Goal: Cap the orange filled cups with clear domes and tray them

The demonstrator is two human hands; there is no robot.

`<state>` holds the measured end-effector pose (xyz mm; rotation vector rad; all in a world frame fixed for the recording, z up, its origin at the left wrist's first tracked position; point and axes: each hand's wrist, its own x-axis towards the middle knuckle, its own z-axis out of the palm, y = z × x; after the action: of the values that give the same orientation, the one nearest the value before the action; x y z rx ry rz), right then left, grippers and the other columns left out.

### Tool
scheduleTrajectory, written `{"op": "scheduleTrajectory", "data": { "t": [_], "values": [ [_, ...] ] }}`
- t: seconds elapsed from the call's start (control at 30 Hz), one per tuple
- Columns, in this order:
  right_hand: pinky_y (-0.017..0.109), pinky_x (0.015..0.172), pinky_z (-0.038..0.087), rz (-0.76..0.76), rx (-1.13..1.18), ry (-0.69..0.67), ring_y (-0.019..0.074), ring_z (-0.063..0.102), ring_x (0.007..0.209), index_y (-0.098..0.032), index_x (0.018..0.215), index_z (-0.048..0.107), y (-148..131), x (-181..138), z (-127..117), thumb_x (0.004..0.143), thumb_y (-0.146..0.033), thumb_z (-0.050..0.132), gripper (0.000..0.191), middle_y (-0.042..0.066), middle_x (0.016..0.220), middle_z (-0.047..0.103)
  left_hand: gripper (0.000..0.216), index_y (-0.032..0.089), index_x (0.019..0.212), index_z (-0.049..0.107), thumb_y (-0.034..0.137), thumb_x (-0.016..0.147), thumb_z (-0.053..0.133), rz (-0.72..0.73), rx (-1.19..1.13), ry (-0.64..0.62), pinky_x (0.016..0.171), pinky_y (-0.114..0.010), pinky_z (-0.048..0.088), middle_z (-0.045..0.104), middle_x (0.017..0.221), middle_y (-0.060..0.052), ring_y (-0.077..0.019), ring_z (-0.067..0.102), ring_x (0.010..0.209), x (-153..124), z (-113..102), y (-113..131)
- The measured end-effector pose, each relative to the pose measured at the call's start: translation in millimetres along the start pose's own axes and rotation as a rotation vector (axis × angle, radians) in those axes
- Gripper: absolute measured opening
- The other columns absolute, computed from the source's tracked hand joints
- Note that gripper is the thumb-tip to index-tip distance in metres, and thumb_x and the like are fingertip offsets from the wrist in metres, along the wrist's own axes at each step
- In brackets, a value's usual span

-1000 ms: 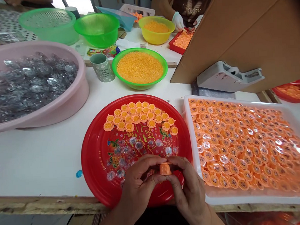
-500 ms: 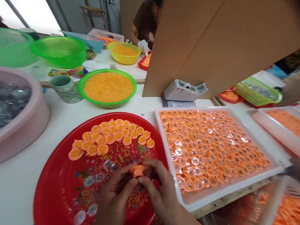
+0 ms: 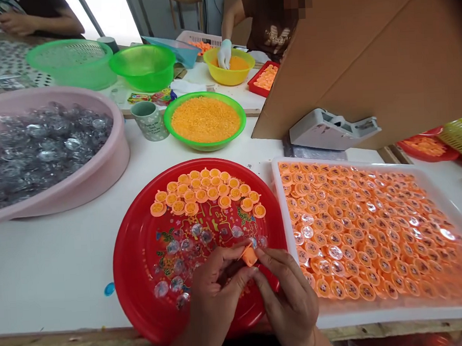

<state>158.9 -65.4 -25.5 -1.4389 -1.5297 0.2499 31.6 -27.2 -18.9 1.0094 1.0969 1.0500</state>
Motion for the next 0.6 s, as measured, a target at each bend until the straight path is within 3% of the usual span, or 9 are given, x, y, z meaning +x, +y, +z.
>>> {"op": "scheduleTrajectory", "data": {
  "t": [0.1,0.3,0.47,0.6],
  "values": [
    [0.033,0.083,0.057,-0.038,-0.011,-0.059,0.0198,0.062,0.099,-0.018,0.125,0.06,-0.5,-1.8,-3.8,0.085,-0.002,0.062,0.043,0.009,0.106,0.066,0.022,0.027,0.094,0.073,0.015,0.075,0.076,0.083,0.115,0.004,0.07,-0.021,0.061,0.076,0.088,0.0,-0.0155,0.073,0.075,-1.7,-3.3,0.0],
    [0.034,0.086,0.056,-0.079,-0.015,-0.141,0.0207,0.061,0.102,-0.019,0.131,0.055,2.9,-6.0,-8.0,0.086,0.0,0.06,0.049,0.011,0.111,0.063,0.019,0.023,0.093,0.071,0.017,0.075,0.074,0.104,0.187,0.015,0.071,-0.025,0.062,0.076,0.084,-0.002,-0.0176,0.073,0.073,-2.5,-2.1,-0.3],
    [0.031,0.084,0.058,-0.003,-0.024,-0.157,0.0206,0.064,0.097,-0.021,0.128,0.056,0.7,-10.2,3.7,0.091,-0.01,0.056,0.039,0.01,0.108,0.064,0.016,0.022,0.085,0.069,0.028,0.072,0.075,-0.108,0.167,0.084,0.066,-0.022,0.06,0.075,0.08,-0.001,-0.0186,0.073,0.073,2.6,-1.5,3.7],
    [0.026,0.077,0.059,0.113,0.05,-0.205,0.0183,0.067,0.088,-0.025,0.121,0.061,5.5,7.5,14.7,0.087,-0.017,0.063,0.035,0.006,0.104,0.066,0.038,0.023,0.085,0.07,0.047,0.059,0.084,-0.269,0.15,0.111,0.062,-0.022,0.06,0.076,0.08,-0.001,-0.0236,0.073,0.075,18.5,-11.1,0.8]
  ]
}}
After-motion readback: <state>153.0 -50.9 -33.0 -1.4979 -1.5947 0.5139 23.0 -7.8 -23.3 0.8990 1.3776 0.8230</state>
